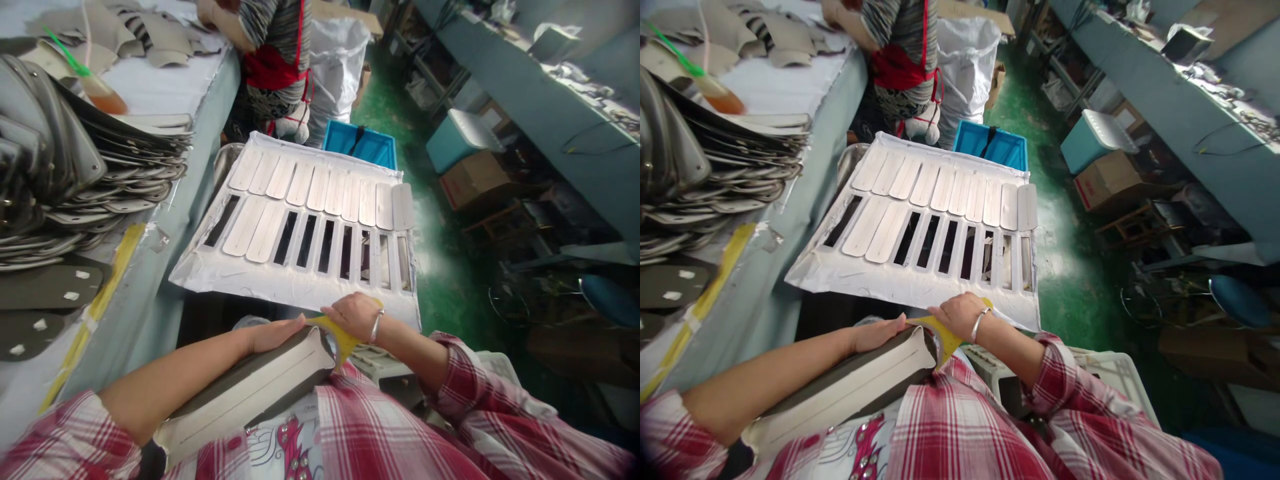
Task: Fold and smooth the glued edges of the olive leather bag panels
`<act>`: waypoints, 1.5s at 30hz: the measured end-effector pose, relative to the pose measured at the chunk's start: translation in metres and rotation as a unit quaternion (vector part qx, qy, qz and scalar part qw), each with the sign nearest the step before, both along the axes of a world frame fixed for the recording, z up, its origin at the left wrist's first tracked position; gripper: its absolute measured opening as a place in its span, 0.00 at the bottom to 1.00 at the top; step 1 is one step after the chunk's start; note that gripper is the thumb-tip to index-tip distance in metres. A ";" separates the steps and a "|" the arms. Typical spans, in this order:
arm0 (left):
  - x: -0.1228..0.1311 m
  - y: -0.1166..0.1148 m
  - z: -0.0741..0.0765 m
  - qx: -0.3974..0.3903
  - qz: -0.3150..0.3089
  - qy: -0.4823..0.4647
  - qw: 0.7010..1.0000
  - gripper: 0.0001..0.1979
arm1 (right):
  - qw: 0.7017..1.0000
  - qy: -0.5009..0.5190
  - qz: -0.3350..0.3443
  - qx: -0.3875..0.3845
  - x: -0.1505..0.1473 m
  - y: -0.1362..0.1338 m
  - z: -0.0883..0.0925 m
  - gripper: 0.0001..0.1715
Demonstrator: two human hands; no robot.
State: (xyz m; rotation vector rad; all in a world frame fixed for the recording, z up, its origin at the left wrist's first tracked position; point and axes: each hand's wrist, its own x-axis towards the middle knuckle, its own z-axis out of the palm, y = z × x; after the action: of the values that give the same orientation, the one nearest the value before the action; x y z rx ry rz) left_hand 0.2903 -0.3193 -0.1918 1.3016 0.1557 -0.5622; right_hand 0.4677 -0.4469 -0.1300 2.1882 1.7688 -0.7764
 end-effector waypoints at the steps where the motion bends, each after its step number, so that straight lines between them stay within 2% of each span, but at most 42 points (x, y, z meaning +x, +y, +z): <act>1: -0.001 0.000 -0.002 0.001 0.000 0.016 1.000 0.38 | 1.000 -0.013 0.001 -0.010 -0.003 0.006 0.000 0.35; 4: -0.002 -0.001 -0.005 -0.042 0.013 0.047 0.998 0.37 | 0.999 -0.028 0.001 -0.035 -0.006 0.021 -0.001 0.37; 9: 0.001 -0.005 -0.005 -0.164 0.051 0.013 0.985 0.37 | 0.997 -0.016 0.035 -0.066 -0.007 0.037 -0.007 0.38; 14: 0.001 -0.009 -0.009 -0.263 0.067 0.042 0.962 0.42 | 0.997 -0.044 0.047 -0.039 -0.013 0.038 -0.012 0.38; 17: -0.001 -0.011 -0.013 -0.273 0.085 0.064 0.956 0.43 | 0.997 -0.053 0.047 -0.013 -0.016 0.035 -0.009 0.37; 21: -0.006 -0.013 -0.015 -0.230 0.131 0.075 0.961 0.42 | 0.996 -0.055 0.071 0.026 -0.017 0.033 -0.003 0.36; 24: -0.010 -0.011 -0.010 -0.115 0.169 0.080 0.976 0.39 | 0.995 -0.050 0.083 0.039 -0.019 0.034 -0.001 0.35; 27: -0.011 -0.006 0.000 0.040 0.148 0.066 0.986 0.35 | 0.993 -0.052 0.094 0.044 -0.020 0.035 -0.001 0.34; 30: -0.010 -0.002 0.006 0.128 0.110 0.034 0.985 0.34 | 0.992 -0.052 0.108 0.041 -0.021 0.035 -0.001 0.32; 38: -0.020 -0.002 -0.003 0.209 0.065 -0.014 0.976 0.33 | 0.990 -0.030 0.120 0.065 -0.024 0.031 -0.002 0.34; 45: -0.024 -0.003 -0.008 0.262 0.047 -0.064 0.962 0.26 | 0.991 -0.005 0.123 0.051 -0.025 0.028 -0.001 0.35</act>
State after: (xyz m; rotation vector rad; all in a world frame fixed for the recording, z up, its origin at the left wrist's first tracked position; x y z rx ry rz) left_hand 0.2665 -0.3223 -0.2003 1.8312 0.2700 -0.3611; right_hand 0.4431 -0.4188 -0.1305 1.9764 2.0632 -0.6306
